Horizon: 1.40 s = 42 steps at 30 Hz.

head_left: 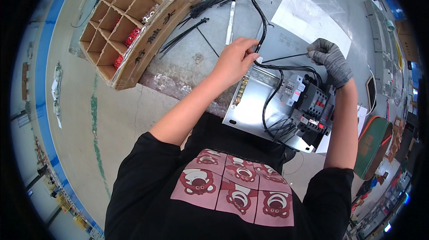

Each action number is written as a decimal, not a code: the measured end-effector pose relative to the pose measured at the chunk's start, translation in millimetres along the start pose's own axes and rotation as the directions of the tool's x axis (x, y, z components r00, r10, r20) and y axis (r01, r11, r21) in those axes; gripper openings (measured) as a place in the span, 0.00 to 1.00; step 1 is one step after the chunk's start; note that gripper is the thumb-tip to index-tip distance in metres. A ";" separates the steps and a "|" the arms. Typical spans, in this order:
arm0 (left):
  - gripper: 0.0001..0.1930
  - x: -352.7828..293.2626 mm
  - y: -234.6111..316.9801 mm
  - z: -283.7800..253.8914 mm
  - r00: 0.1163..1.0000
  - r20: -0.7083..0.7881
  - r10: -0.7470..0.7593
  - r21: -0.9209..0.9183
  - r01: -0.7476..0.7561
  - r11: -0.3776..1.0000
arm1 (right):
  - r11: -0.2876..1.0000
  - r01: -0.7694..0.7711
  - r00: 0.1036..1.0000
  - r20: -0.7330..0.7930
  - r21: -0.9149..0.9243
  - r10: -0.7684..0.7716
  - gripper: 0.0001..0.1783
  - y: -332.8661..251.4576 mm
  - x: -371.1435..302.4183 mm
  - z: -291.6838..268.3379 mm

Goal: The person routes black wires through a metal electrical enclosure, connects them to terminal blocks and circuit breakers, and secures the wiring with zip ties. They also apply white labels to the wires and organize the bundle inside the enclosure.

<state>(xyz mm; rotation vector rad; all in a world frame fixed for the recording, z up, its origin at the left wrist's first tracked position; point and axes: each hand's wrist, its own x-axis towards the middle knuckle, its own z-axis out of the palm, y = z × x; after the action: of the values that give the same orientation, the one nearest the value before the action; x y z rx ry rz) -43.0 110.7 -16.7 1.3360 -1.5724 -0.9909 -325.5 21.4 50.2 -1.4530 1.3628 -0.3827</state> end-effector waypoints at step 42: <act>0.15 -3.6 4.8 -11.0 0.993 0.115 -0.027 0.049 0.021 0.999 | 0.982 -0.134 0.984 -0.096 0.133 0.147 0.07 12.5 -12.8 28.7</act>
<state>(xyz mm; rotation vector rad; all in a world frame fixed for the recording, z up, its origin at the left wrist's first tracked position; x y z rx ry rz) -34.0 114.2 -8.8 1.3542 -1.6793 -1.0679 -312.9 48.2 33.9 -1.2392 1.4896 -0.4508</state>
